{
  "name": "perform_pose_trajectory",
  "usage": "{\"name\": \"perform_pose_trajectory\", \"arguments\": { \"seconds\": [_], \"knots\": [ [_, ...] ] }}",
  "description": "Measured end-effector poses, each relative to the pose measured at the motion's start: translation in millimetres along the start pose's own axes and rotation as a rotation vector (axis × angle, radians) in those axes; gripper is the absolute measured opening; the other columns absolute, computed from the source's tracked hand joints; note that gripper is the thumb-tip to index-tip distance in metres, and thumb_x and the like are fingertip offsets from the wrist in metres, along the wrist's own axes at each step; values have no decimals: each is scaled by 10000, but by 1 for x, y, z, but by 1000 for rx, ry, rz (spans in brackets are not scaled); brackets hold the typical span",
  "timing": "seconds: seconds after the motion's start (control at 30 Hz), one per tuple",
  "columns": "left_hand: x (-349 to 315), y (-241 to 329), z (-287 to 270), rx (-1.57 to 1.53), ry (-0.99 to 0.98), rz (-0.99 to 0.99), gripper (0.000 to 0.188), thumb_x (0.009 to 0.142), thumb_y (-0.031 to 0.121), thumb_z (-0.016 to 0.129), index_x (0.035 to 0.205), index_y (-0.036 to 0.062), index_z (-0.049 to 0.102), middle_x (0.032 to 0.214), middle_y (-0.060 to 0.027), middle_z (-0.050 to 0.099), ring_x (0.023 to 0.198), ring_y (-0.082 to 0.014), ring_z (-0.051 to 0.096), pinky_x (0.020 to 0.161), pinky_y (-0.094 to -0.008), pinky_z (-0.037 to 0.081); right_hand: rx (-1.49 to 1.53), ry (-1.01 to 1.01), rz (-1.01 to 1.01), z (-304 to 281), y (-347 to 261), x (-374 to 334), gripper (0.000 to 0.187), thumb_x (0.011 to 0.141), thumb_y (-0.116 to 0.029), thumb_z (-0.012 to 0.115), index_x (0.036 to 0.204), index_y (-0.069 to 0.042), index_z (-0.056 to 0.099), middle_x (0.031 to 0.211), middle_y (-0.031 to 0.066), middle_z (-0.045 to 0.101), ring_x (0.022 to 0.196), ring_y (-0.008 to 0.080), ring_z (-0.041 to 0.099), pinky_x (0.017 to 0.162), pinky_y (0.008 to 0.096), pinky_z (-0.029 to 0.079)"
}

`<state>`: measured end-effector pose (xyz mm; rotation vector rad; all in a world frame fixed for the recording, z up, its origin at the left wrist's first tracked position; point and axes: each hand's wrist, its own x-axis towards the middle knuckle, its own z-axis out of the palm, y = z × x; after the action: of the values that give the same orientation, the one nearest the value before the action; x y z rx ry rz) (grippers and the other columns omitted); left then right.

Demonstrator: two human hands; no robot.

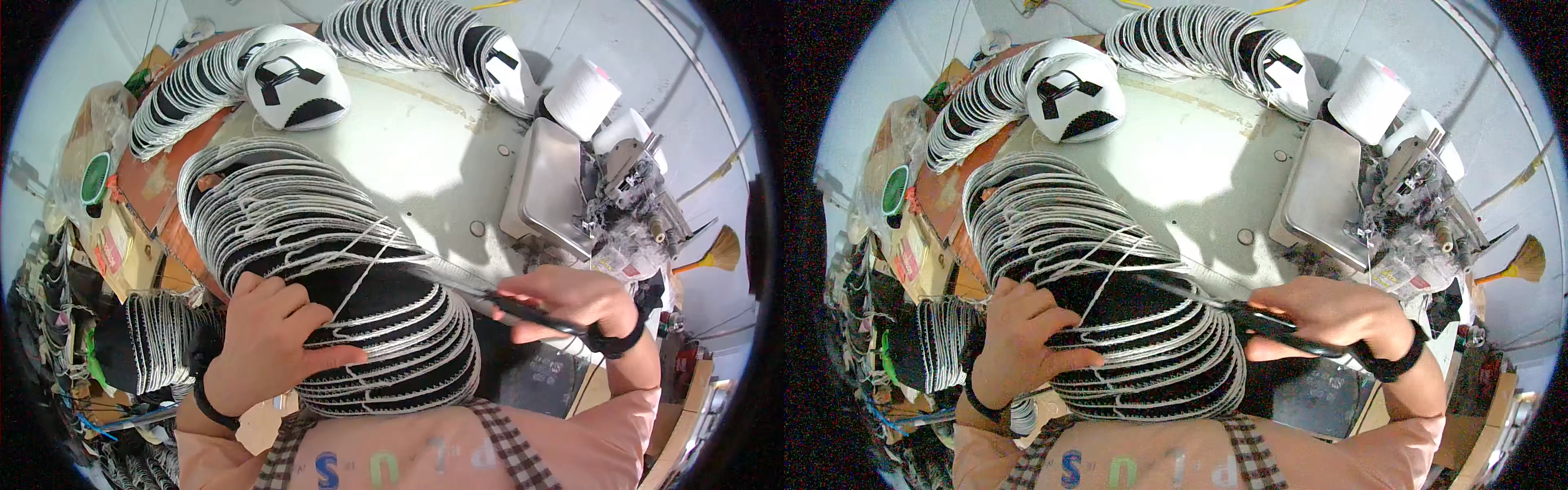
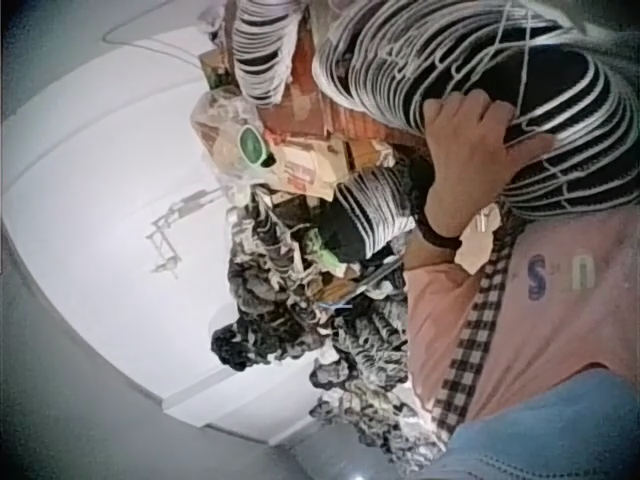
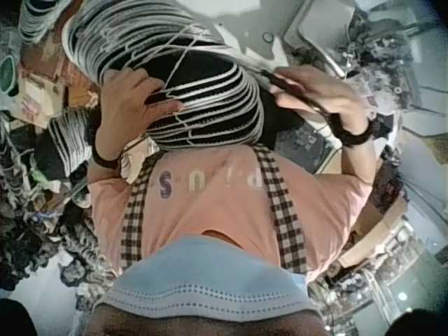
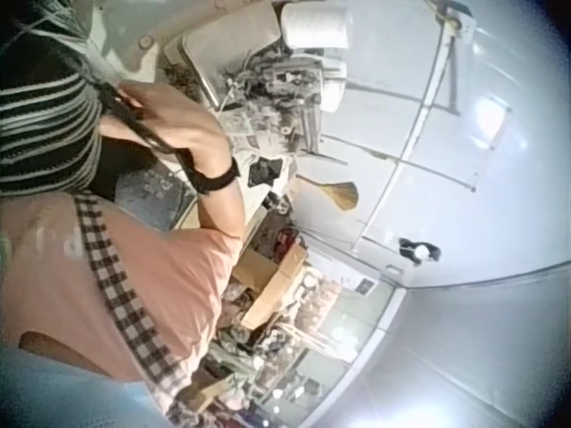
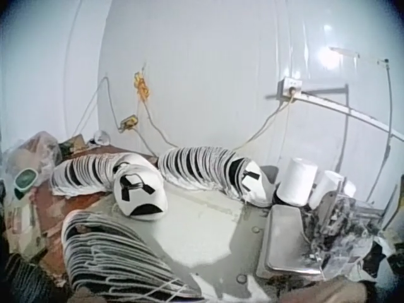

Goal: The person is using scissors to trim connecting threads from a stack of shoe upper components and then sorting them.

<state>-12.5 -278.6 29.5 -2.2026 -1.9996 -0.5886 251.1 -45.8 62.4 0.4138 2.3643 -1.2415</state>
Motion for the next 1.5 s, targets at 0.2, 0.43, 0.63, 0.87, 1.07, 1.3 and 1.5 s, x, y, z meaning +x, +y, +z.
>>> {"name": "perform_pose_trajectory", "arguments": {
  "seconds": [0.2, 0.43, 0.63, 0.87, 1.07, 1.3, 1.5],
  "knots": [
    [-5, 3, 1, -71, 34, -13, 271, 690, 338, 800, 724, 119, 644, 684, -4, 473, 666, -198, 475, 644, -345, 330, -59, 33, -238, 26, -12, 57, 576, 806, -576, 692, 959, -36, 560, 708, 135, 577, 703, 327, 597, 614, 396, 439],
    [-6, 14, 3, -90, 141, -98, 148, 727, 122, 758, 832, 84, 662, 720, -41, 527, 690, -246, 544, 630, -367, 400, 127, 380, -284, 52, 27, 57, 537, 796, -486, 740, 990, -27, 542, 698, 122, 552, 642, 298, 558, 588, 382, 430],
    [-11, 15, 10, 78, 213, -304, 191, 714, 21, 737, 877, 47, 642, 762, -75, 549, 711, -292, 577, 614, -383, 447, 336, 510, -311, 66, 36, 58, 460, 770, -388, 801, 932, -18, 579, 650, 115, 526, 570, 247, 500, 555, 344, 418],
    [-15, 13, -4, 34, 208, -165, 230, 579, -3, 729, 777, 73, 639, 887, -99, 527, 814, -286, 545, 668, -392, 455, -31, 98, -152, 16, 3, 11, 586, 842, -585, 642, 984, -18, 595, 780, 189, 632, 754, 382, 640, 626, 425, 464],
    [-19, 15, -3, -15, 195, -135, 227, 570, 5, 729, 769, 62, 637, 962, -127, 550, 870, -321, 561, 739, -410, 469, -92, 5, -113, 22, -11, 46, 656, 870, -660, 534, 1029, -26, 586, 808, 222, 618, 809, 415, 617, 683, 458, 461],
    [-22, 11, 1, -59, 210, -134, 200, 568, 34, 690, 754, 54, 621, 1090, -132, 583, 956, -319, 563, 794, -423, 451, -5, 140, -262, 47, 16, 52, 582, 813, -578, 671, 1037, -54, 553, 769, 161, 608, 744, 383, 609, 633, 432, 446],
    [-20, 9, 7, -62, 197, -59, 200, 563, 31, 671, 729, 64, 565, 1092, -111, 609, 930, -307, 573, 790, -424, 441, -68, 144, -206, 41, 4, 56, 553, 785, -557, 713, 983, -70, 543, 666, 120, 562, 675, 358, 599, 586, 422, 425]
  ]
}}
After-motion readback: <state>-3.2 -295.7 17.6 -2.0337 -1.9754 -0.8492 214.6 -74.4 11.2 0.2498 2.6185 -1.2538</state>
